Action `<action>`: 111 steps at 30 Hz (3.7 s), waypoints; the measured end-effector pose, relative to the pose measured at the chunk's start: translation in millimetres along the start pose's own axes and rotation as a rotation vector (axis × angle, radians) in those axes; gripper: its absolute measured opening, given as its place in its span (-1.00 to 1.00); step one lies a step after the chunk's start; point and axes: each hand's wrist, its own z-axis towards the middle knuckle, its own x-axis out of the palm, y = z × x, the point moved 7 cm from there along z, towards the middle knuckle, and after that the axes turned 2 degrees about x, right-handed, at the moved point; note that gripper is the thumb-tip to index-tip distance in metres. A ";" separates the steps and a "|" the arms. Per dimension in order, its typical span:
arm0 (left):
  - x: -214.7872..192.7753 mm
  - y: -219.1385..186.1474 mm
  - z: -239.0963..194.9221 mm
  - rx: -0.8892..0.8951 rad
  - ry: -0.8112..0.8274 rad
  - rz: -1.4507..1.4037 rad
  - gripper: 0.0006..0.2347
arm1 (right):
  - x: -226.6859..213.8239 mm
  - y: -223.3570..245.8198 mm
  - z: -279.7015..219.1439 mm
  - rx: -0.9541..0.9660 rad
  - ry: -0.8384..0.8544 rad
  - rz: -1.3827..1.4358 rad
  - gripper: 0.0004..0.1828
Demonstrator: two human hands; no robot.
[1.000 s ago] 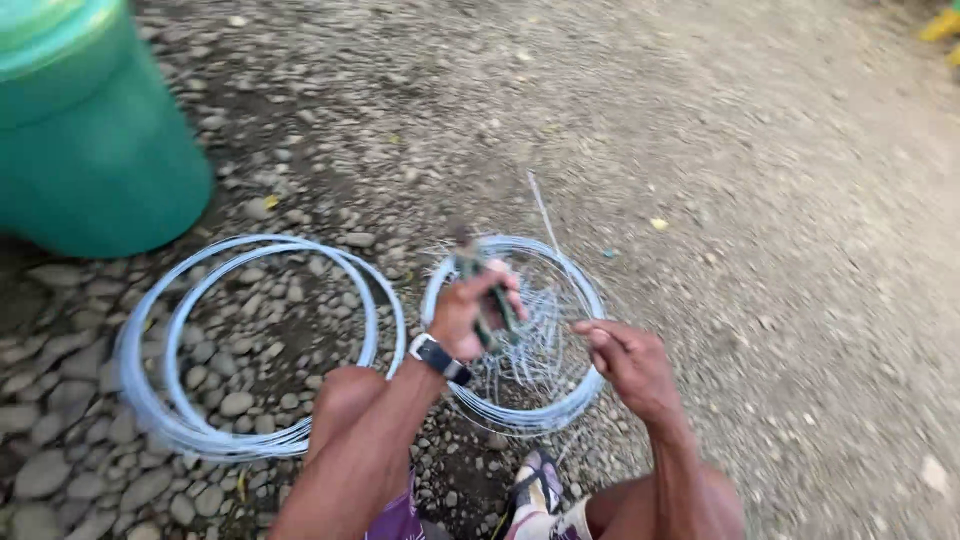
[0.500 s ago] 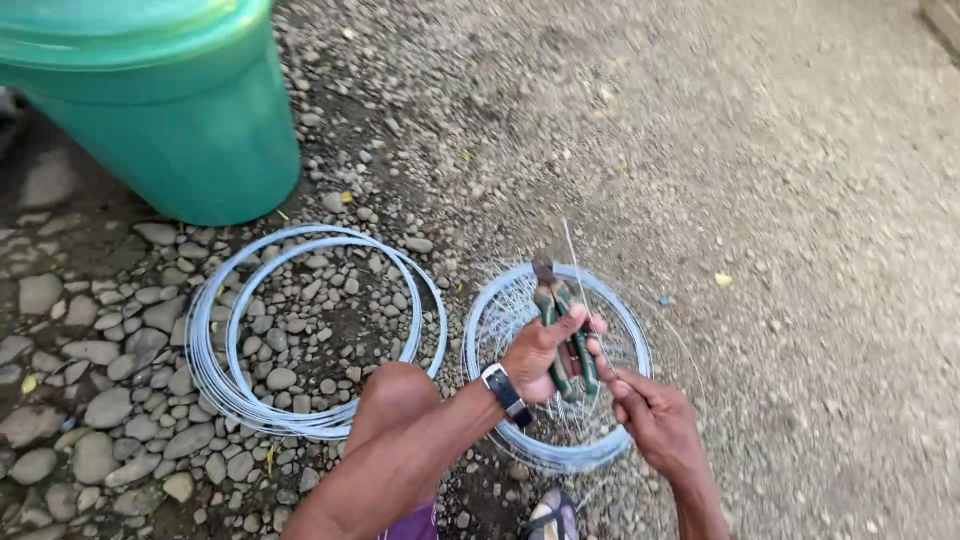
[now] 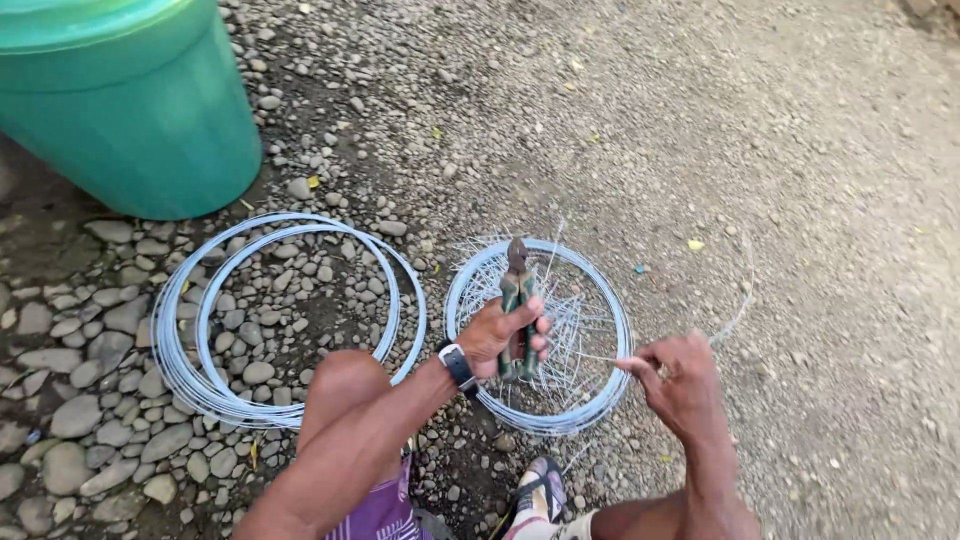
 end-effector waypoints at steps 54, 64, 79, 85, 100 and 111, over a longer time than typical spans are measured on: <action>-54.1 54.1 -1.8 -0.131 -0.124 1.556 -0.78 | 80.9 7.7 2.9 0.622 -0.006 0.879 -0.93; -42.8 60.2 1.8 -0.124 -0.077 1.420 -0.72 | 109.4 -26.1 -2.0 0.655 0.018 0.664 -0.98; -85.8 115.4 4.2 -0.175 -0.119 1.095 -0.73 | 78.7 -21.1 -8.9 0.574 0.529 0.274 -0.67; -85.4 100.4 6.9 -0.162 -0.158 1.226 -0.66 | 36.7 -15.7 -21.6 0.602 0.800 0.101 -0.62; -150.1 153.5 14.7 -0.389 -0.088 1.649 -0.71 | 83.7 -72.6 -74.5 0.583 1.038 0.060 -0.71; -168.3 138.4 39.0 -0.669 0.061 2.124 -0.76 | 62.0 -23.6 -37.6 0.439 0.778 -0.095 -0.70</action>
